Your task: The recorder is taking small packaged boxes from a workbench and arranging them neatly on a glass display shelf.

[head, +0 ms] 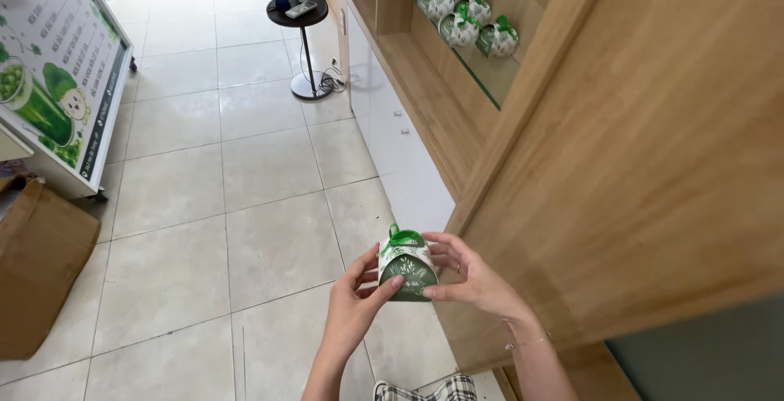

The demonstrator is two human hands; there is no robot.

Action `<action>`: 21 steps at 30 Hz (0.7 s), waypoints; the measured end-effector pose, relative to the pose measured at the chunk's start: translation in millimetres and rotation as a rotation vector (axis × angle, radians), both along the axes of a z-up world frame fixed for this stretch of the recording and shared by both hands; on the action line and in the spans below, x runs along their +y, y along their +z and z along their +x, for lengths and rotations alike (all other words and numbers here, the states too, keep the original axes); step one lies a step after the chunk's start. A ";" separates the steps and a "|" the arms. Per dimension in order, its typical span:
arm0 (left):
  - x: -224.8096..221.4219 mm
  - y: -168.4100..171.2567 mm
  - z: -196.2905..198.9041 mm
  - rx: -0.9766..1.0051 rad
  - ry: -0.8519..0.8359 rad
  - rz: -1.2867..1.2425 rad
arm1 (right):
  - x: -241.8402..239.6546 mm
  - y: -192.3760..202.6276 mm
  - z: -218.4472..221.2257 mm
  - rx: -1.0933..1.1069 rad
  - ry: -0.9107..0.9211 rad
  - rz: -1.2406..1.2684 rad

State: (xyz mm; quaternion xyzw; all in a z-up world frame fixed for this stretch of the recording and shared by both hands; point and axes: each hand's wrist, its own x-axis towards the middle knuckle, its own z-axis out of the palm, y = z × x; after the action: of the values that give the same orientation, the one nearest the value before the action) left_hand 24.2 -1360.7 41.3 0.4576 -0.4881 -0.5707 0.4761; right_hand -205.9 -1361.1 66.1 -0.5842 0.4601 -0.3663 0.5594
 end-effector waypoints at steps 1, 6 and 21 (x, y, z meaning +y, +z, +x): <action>-19.4 -0.2 -3.4 0.001 -0.002 0.011 | -17.3 3.1 -2.1 0.001 -0.002 0.011; -110.9 0.4 -15.1 0.022 -0.046 -0.029 | -95.1 17.5 -2.6 -0.020 -0.119 0.044; -409.1 22.9 -65.6 -0.013 -0.509 -0.144 | -298.7 27.1 -18.2 -0.154 -0.579 -0.127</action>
State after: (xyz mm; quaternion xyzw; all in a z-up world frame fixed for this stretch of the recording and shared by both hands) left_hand -41.5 -1769.8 64.2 0.2888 -0.6298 -0.6330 0.3454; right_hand -224.2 -1659.7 93.2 -0.4331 0.5399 -0.5817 0.4272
